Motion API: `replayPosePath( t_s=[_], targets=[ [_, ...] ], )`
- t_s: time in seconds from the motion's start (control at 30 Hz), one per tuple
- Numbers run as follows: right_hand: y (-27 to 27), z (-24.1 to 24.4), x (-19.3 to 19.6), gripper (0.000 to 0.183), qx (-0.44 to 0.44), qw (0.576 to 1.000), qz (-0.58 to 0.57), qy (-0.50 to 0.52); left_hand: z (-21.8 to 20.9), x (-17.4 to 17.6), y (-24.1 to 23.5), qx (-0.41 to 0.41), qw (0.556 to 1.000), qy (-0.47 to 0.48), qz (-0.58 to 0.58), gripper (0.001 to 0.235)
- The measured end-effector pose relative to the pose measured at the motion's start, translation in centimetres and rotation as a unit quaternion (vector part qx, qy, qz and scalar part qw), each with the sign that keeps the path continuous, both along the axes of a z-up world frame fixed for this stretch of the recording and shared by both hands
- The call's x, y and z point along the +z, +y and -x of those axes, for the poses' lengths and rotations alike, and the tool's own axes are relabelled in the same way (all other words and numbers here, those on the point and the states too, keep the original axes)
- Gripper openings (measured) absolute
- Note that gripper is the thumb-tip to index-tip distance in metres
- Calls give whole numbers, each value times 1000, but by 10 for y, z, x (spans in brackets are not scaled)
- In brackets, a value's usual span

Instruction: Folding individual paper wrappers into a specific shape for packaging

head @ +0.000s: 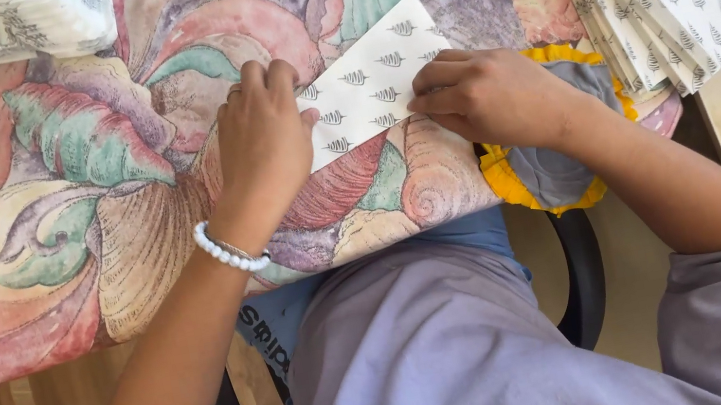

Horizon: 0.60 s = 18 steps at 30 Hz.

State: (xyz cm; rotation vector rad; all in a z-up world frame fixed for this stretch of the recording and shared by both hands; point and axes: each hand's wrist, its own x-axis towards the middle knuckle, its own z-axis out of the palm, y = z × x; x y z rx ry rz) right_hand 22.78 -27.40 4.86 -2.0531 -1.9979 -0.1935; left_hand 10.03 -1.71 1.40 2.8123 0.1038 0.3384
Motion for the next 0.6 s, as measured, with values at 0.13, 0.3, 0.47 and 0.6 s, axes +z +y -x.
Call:
replayPosePath(
  t_s=[0.13,0.3,0.47,0.6],
  targets=[
    [23,11,24,22,-31,998,-54,-13,-8,22,-1,22,992,68,107,19],
    [55,15,49,30,-46,972,-154,-174,-1,66,-11,-61,989,-108,83,12],
    [12,-10,83,20,-103,980,-88,-142,-2,83,18,-85,989,-117,43,19],
    [-151,-135,70,4,-201,965,-54,-159,-18,100,55,-51,993,-102,44,13]
  ],
)
